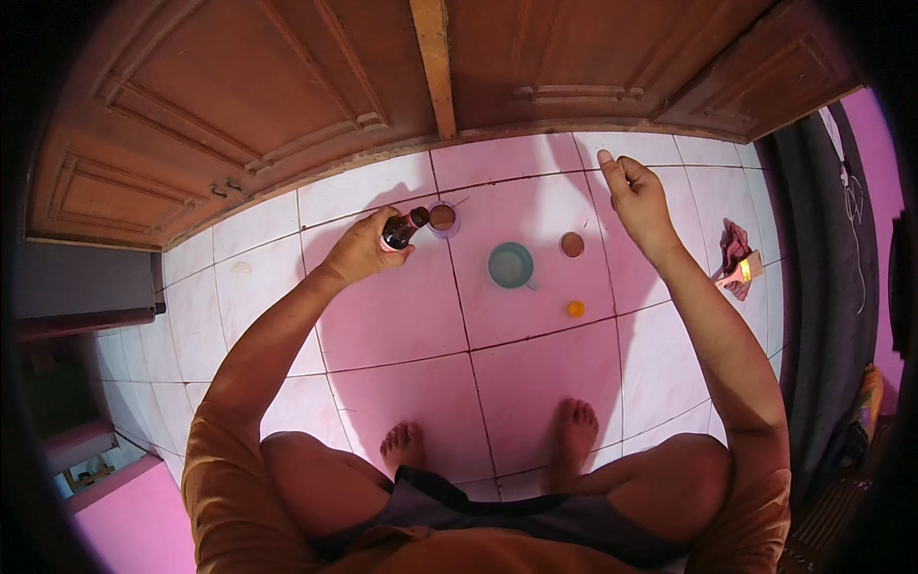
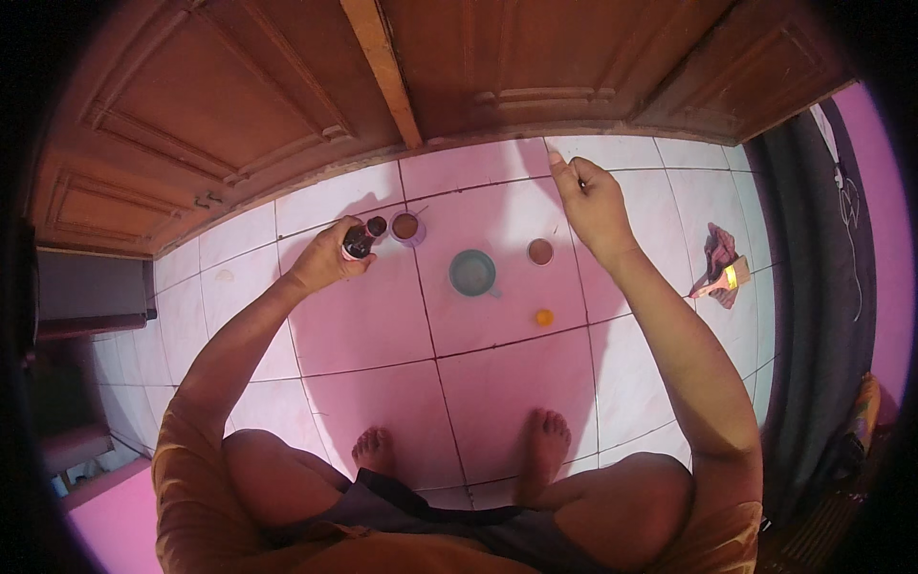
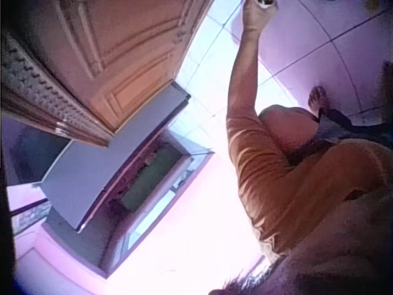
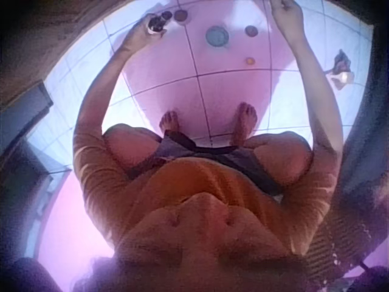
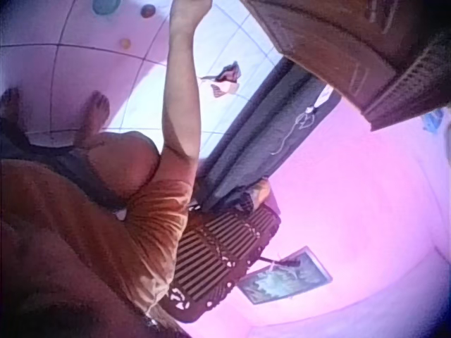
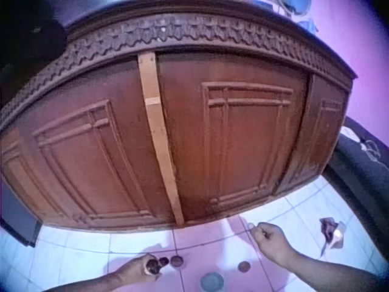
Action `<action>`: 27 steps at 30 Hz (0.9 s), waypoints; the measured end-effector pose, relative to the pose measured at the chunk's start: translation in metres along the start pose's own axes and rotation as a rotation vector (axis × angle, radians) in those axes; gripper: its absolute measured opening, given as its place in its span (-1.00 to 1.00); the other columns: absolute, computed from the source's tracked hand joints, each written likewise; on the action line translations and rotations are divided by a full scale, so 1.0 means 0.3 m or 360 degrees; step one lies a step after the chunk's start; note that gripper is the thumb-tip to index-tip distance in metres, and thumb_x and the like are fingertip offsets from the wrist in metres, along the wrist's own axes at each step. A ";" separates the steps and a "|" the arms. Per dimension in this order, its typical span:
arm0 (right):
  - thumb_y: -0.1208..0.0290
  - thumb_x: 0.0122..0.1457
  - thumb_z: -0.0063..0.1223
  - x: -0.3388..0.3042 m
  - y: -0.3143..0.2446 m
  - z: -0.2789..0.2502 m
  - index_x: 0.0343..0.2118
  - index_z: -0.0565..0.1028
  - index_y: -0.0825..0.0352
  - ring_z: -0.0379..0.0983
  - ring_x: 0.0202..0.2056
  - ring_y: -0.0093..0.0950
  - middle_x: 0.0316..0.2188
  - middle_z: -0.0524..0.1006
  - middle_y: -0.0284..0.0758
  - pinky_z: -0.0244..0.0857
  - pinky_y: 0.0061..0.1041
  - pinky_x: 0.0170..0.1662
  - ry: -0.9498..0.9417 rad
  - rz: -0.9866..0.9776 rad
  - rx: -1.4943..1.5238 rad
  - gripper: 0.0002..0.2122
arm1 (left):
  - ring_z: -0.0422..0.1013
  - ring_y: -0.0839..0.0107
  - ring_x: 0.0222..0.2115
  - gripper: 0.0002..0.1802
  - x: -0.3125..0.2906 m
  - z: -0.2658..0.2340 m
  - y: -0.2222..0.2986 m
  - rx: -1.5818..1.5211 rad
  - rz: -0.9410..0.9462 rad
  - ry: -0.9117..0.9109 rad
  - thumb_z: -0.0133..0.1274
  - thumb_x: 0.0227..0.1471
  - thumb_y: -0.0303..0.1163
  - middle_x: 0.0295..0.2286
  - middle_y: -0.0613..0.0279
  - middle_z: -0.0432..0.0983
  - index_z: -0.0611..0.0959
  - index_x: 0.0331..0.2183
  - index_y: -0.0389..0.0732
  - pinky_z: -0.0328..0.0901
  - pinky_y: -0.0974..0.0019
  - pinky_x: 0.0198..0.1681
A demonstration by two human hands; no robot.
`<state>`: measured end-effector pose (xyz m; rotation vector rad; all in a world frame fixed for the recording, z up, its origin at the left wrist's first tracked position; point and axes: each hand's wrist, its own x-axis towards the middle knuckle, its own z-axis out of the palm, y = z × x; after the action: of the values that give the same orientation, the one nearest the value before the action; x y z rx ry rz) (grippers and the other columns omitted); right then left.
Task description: The person mixes liquid from a small bottle into a cup containing brown liquid using a small stick, and then dips a brush into the mixture.
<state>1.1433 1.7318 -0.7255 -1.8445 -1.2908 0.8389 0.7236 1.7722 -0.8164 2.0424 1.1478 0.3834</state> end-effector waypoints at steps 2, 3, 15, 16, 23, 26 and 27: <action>0.01 0.39 0.04 -0.001 -0.003 0.002 -0.61 0.30 0.35 0.09 -0.52 -0.59 -0.65 0.21 -0.44 0.13 -0.47 -0.43 -0.0081 0.0028 -0.0009 -0.46 | 0.56 0.12 -0.20 -0.40 0.009 0.009 -0.031 0.0046 -0.0015 -0.0018 0.41 -0.06 -0.25 -0.22 0.03 0.58 0.47 -0.06 -0.20 0.44 0.19 -0.08; 0.01 0.39 0.04 0.002 0.005 0.003 -0.61 0.30 0.35 0.09 -0.52 -0.59 -0.65 0.21 -0.44 0.13 -0.47 -0.43 -0.0077 0.0041 -0.0005 -0.46 | 0.57 0.09 -0.18 -0.41 0.018 0.013 -0.037 0.0087 -0.0018 -0.0021 0.41 -0.07 -0.25 -0.22 0.01 0.59 0.47 -0.06 -0.20 0.44 0.16 -0.08; 0.02 0.39 0.04 0.014 0.074 0.008 -0.61 0.31 0.35 0.08 -0.54 -0.58 -0.68 0.21 -0.41 0.16 -0.42 -0.44 -0.0131 -0.0047 -0.0055 -0.47 | 0.56 0.04 -0.14 -0.39 0.072 0.042 -0.044 0.0326 -0.0124 -0.0110 0.39 -0.07 -0.16 -0.23 -0.03 0.62 0.49 -0.06 -0.20 0.43 0.12 -0.05; 0.01 0.39 0.04 0.013 0.072 0.009 -0.61 0.30 0.35 0.08 -0.54 -0.57 -0.68 0.21 -0.40 0.16 -0.41 -0.44 -0.0132 -0.0065 -0.0063 -0.46 | 0.56 0.04 -0.14 -0.39 0.074 0.041 -0.042 0.0330 -0.0123 -0.0120 0.39 -0.07 -0.16 -0.23 -0.03 0.62 0.49 -0.06 -0.20 0.43 0.12 -0.05; 0.01 0.40 0.04 0.012 0.048 0.006 -0.61 0.28 0.36 0.10 -0.54 -0.53 -0.68 0.23 -0.38 0.21 -0.40 -0.41 -0.0178 -0.0027 -0.0135 -0.45 | 0.56 -0.01 -0.16 -0.41 0.081 0.033 -0.032 0.0451 -0.0103 -0.0086 0.39 -0.10 -0.20 -0.24 -0.03 0.63 0.49 -0.09 -0.20 0.44 0.08 -0.07; 0.01 0.40 0.04 0.000 0.033 0.006 -0.61 0.28 0.36 0.11 -0.53 -0.53 -0.67 0.23 -0.37 0.22 -0.40 -0.39 -0.0157 -0.0023 -0.0133 -0.45 | 0.57 -0.03 -0.17 -0.42 0.083 0.023 -0.013 0.0496 -0.0068 -0.0096 0.37 -0.09 -0.21 -0.25 -0.06 0.63 0.49 -0.09 -0.22 0.44 0.06 -0.09; 0.01 0.40 0.04 0.000 0.033 0.004 -0.61 0.28 0.36 0.11 -0.53 -0.53 -0.67 0.23 -0.37 0.22 -0.40 -0.39 -0.0154 -0.0024 -0.0133 -0.45 | 0.57 -0.04 -0.18 -0.43 0.085 0.022 -0.009 0.0520 -0.0054 -0.0107 0.36 -0.08 -0.22 -0.26 -0.07 0.63 0.48 -0.09 -0.23 0.44 0.06 -0.10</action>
<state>1.1472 1.7296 -0.7345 -1.8761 -1.4179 0.8878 0.7399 1.7911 -0.8254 2.2924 1.2676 0.1133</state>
